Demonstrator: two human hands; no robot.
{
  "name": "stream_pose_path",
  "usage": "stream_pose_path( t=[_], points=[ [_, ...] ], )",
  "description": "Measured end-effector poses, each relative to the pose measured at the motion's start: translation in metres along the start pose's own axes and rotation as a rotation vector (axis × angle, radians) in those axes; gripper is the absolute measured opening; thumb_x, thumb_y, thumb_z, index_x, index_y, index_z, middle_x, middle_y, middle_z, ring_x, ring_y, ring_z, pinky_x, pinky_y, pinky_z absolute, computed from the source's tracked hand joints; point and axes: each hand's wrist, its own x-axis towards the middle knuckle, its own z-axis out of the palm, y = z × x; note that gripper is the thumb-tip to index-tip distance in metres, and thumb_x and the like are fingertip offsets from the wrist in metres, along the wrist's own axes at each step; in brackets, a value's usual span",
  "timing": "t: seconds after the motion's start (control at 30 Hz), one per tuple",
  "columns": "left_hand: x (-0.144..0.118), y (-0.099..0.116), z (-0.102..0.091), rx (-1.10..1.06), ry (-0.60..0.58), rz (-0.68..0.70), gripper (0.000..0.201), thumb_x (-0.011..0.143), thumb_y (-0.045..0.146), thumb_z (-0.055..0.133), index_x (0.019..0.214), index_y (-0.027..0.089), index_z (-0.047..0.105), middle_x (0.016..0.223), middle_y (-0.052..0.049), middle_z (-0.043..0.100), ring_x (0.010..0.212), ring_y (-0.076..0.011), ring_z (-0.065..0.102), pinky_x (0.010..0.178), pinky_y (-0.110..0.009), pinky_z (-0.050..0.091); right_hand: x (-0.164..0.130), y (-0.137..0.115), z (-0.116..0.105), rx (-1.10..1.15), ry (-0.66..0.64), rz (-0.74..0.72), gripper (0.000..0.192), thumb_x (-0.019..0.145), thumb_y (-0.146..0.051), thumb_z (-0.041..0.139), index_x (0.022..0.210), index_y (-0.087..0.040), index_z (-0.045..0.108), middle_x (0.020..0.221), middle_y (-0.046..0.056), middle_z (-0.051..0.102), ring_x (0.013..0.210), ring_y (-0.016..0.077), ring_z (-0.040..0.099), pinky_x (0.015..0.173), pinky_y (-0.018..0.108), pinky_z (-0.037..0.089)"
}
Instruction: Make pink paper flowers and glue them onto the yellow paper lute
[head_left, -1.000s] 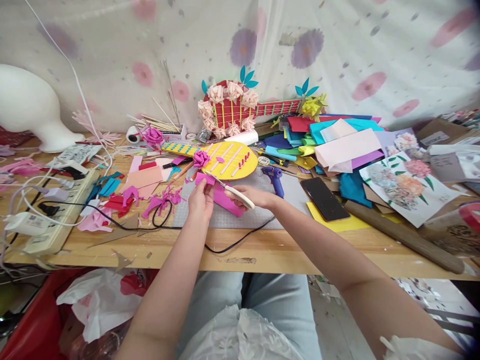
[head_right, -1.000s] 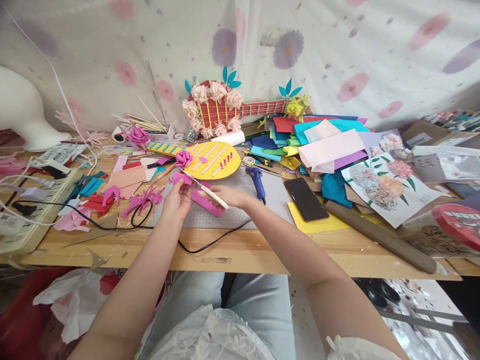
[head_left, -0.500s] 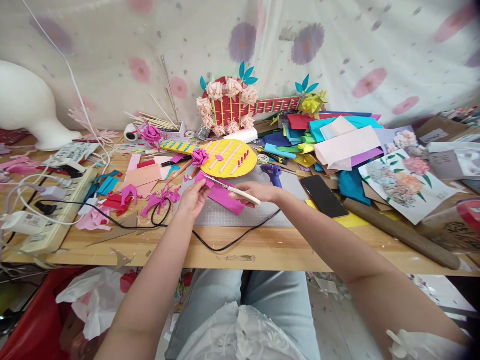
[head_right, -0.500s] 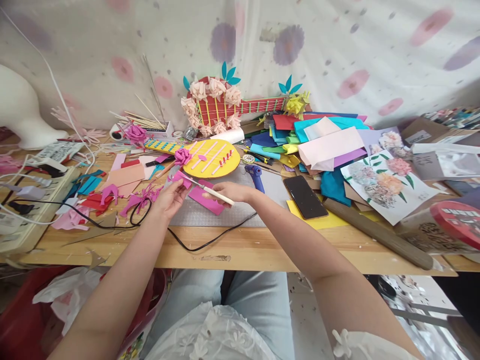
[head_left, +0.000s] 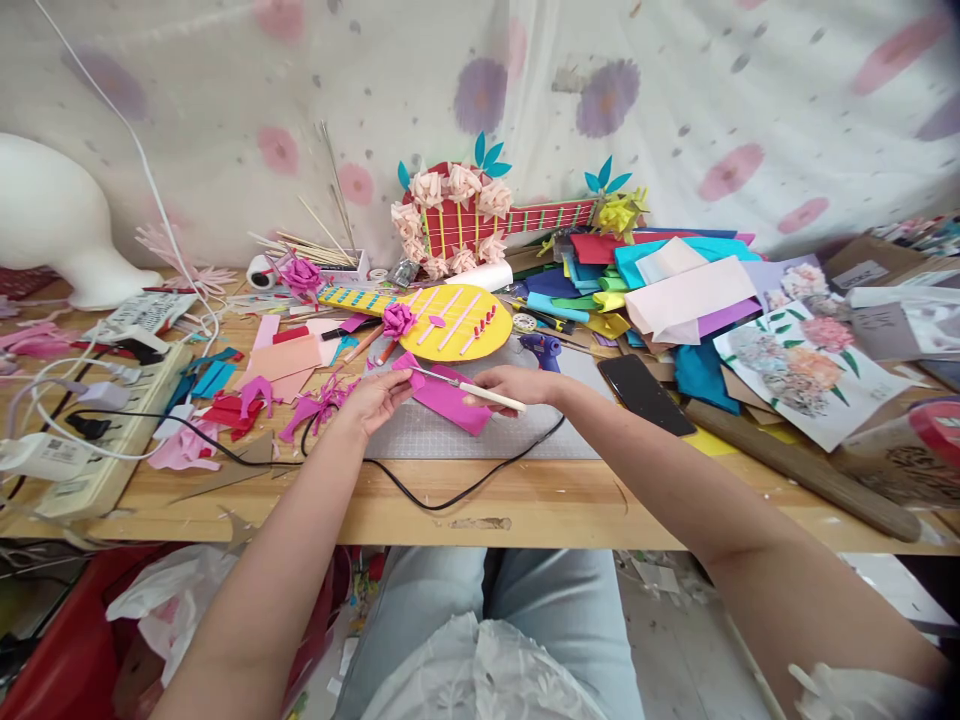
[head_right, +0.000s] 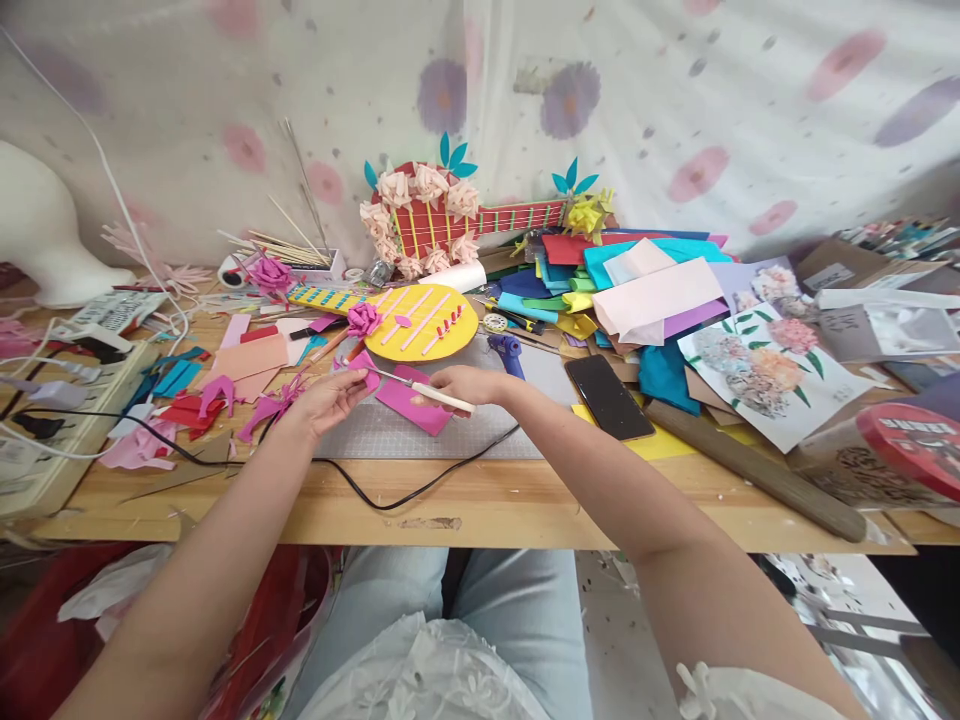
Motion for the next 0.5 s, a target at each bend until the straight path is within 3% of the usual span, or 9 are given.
stream_pose_path(
  t=[0.5],
  points=[
    [0.001, 0.018, -0.004, 0.183, -0.063, -0.058, 0.016, 0.07, -0.005, 0.058, 0.067, 0.008, 0.066, 0.063, -0.01, 0.069, 0.053, -0.0141, 0.065, 0.055, -0.022, 0.057, 0.003, 0.003, -0.006, -0.176, 0.033, -0.012, 0.05, 0.072, -0.066, 0.053, 0.07, -0.016, 0.049, 0.054, -0.003, 0.049, 0.046, 0.0085, 0.048, 0.046, 0.022, 0.034]
  ],
)
